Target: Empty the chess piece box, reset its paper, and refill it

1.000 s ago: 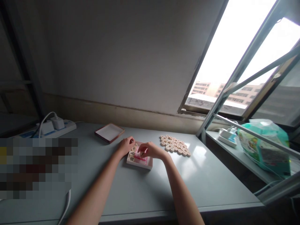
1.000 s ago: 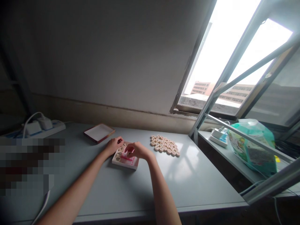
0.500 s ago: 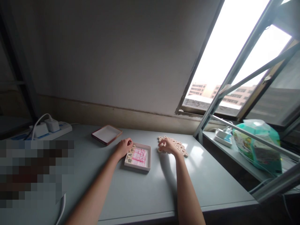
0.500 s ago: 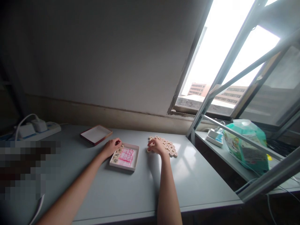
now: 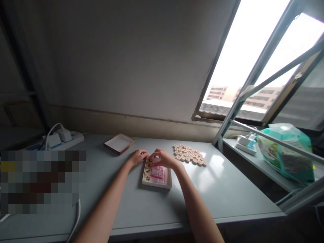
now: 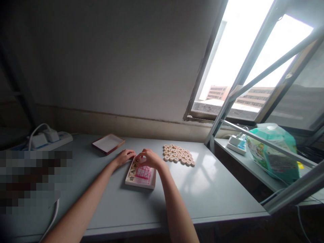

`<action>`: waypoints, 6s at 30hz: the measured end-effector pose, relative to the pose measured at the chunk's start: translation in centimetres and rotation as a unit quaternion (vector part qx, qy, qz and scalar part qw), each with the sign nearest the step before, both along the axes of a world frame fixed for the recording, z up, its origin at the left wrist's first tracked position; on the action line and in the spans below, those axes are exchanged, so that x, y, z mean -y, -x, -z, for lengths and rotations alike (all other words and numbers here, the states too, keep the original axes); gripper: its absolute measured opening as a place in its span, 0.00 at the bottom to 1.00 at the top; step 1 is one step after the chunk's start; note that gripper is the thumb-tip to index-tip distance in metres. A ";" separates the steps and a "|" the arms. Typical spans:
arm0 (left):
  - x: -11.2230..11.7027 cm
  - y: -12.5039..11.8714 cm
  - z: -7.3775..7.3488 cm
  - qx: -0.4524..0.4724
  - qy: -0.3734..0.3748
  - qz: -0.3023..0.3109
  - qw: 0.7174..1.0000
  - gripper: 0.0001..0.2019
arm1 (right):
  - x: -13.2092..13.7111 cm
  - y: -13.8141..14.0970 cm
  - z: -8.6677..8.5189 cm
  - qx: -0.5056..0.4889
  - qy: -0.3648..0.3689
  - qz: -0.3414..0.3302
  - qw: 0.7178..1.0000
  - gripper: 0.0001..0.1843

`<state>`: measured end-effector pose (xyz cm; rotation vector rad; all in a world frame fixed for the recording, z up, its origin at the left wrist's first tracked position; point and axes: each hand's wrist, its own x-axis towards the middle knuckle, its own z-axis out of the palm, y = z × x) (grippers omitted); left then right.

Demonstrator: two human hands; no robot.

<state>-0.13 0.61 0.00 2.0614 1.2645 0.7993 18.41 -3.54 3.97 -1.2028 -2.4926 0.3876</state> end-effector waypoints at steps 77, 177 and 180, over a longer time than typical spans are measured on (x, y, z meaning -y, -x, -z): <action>0.0 -0.2 0.5 0.036 -0.005 -0.029 0.999 0.09 | -0.2 -3.9 0.1 -0.026 -0.010 0.208 0.978 0.16; -0.4 -0.3 1.0 0.040 -0.011 -0.033 0.999 0.07 | 1.3 -6.7 -0.8 0.056 0.029 0.232 0.971 0.13; -0.7 -0.1 1.0 0.000 -0.052 -0.062 0.997 0.07 | 1.2 -3.7 -0.7 -0.003 -0.013 0.153 0.988 0.07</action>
